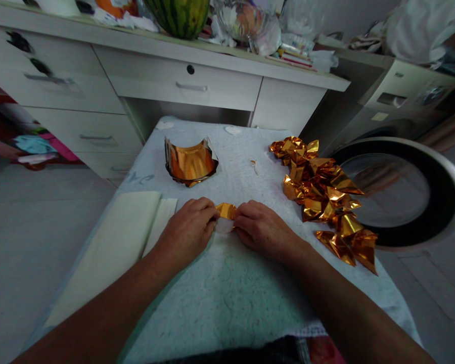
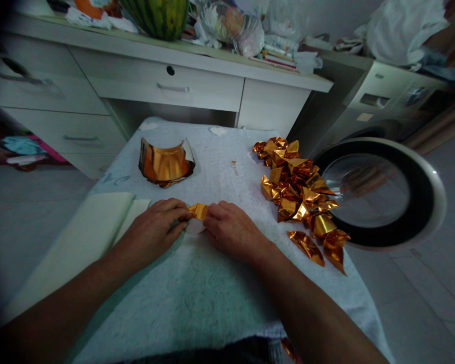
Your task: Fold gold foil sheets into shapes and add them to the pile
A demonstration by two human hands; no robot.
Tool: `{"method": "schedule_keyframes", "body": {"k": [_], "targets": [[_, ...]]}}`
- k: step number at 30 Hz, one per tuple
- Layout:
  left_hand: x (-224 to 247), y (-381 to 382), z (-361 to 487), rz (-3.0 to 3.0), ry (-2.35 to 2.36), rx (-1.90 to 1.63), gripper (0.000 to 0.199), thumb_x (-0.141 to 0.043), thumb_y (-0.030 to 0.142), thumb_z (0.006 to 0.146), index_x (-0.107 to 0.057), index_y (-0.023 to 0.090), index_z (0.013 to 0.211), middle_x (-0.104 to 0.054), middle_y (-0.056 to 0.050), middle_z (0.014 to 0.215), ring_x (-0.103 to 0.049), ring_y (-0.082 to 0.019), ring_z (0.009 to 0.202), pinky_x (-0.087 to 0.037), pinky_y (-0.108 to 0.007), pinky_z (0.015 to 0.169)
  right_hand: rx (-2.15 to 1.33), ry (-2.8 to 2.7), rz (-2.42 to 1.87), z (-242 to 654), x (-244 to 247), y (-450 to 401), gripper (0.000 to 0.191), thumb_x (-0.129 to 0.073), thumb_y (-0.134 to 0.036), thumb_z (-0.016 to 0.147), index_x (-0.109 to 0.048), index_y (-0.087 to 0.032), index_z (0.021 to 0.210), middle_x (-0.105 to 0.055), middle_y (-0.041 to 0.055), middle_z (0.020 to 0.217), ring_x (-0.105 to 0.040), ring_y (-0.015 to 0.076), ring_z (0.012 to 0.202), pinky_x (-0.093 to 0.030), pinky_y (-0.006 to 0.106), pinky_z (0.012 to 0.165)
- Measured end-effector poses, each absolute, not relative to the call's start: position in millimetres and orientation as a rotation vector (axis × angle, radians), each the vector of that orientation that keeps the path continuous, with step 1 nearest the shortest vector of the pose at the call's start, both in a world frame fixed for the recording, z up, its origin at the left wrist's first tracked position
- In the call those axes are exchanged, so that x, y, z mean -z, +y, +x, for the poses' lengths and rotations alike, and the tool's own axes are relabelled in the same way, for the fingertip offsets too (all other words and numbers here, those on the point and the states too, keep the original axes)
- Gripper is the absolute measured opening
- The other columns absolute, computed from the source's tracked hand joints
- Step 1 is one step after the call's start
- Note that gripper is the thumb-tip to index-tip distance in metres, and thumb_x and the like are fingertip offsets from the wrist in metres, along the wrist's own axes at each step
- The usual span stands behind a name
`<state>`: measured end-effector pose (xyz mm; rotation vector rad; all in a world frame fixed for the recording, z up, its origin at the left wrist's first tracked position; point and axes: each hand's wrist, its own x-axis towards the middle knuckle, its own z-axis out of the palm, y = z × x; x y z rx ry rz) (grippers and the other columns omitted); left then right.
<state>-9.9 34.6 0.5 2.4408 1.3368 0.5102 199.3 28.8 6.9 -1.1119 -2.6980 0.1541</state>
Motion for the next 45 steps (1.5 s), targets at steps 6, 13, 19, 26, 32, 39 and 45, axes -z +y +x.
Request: {"method": "schedule_keyframes", "body": {"k": [6, 13, 19, 26, 32, 39, 45], "targets": [[-4.8, 32.4, -10.0, 2.427, 1.316, -0.483, 0.024, -0.05, 0.012, 0.088, -0.07, 0.017, 0.098, -0.063, -0.007, 0.1, -0.056, -0.023, 0.096, -0.048, -0.041, 0.088, -0.224, -2.606, -1.213, 200.3, -8.2, 27.9, 0.015, -0.049, -0.01, 0.086, -0.062, -0.016, 0.089, -0.062, 0.0059, 0.084, -0.05, 0.018, 0.079, -0.039, 0.029, 0.069], [-4.9, 31.1, -11.0, 2.513, 1.28, -0.431, 0.025, -0.062, 0.015, 0.081, -0.069, 0.016, 0.105, -0.063, -0.008, 0.103, -0.055, -0.026, 0.097, -0.048, -0.044, 0.088, -0.384, -2.442, -1.188, 208.7, -4.3, 34.3, 0.014, -0.049, -0.006, 0.08, -0.057, -0.017, 0.078, -0.06, 0.0041, 0.079, -0.052, 0.0159, 0.076, -0.039, 0.027, 0.07], [-2.2, 33.1, -5.2, 2.659, 1.307, -0.308, 0.018, -0.054, 0.018, 0.093, -0.072, 0.017, 0.094, -0.065, -0.007, 0.09, -0.056, -0.025, 0.087, -0.047, -0.041, 0.081, -0.459, -2.472, -1.158, 209.9, -7.1, 33.1, 0.012, -0.052, -0.006, 0.077, -0.055, -0.018, 0.079, -0.058, 0.0042, 0.084, -0.051, 0.017, 0.081, -0.04, 0.028, 0.073], [1.0, 31.5, -6.6, 2.731, 1.284, -0.353, 0.018, -0.051, 0.017, 0.095, -0.068, 0.019, 0.093, -0.065, -0.005, 0.086, -0.056, -0.023, 0.082, -0.046, -0.038, 0.078, -0.526, -2.481, -1.2, 207.7, -10.0, 32.8, 0.013, -0.056, -0.007, 0.081, -0.06, -0.017, 0.087, -0.059, 0.0049, 0.089, -0.052, 0.0177, 0.086, -0.042, 0.03, 0.078], [3.1, 31.1, -6.3, 2.736, 1.207, -0.369, 0.019, -0.051, 0.016, 0.094, -0.067, 0.019, 0.103, -0.063, -0.006, 0.09, -0.054, -0.022, 0.085, -0.046, -0.036, 0.079, -0.526, -2.493, -1.189, 208.7, -5.5, 34.4, 0.014, -0.057, -0.007, 0.087, -0.066, -0.017, 0.088, -0.06, 0.0046, 0.087, -0.052, 0.0171, 0.085, -0.041, 0.029, 0.076], [4.7, 31.9, -4.1, 2.763, 1.21, -0.288, 0.022, -0.049, 0.015, 0.095, -0.069, 0.02, 0.101, -0.061, -0.007, 0.088, -0.051, -0.023, 0.084, -0.045, -0.037, 0.075, -0.502, -2.508, -1.144, 211.5, -4.6, 35.9, 0.018, -0.055, -0.008, 0.089, -0.069, -0.019, 0.092, -0.06, 0.0043, 0.084, -0.053, 0.0169, 0.082, -0.04, 0.028, 0.074], [0.2, 29.4, -4.0, 2.638, 1.18, -0.363, 0.026, -0.041, 0.01, 0.093, -0.066, 0.018, 0.091, -0.057, -0.006, 0.087, -0.049, -0.022, 0.084, -0.046, -0.036, 0.076, -0.618, -2.453, -1.131, 211.6, -5.4, 35.8, 0.015, -0.056, -0.008, 0.089, -0.067, -0.017, 0.091, -0.061, 0.004, 0.085, -0.054, 0.0165, 0.084, -0.041, 0.028, 0.076]]}}
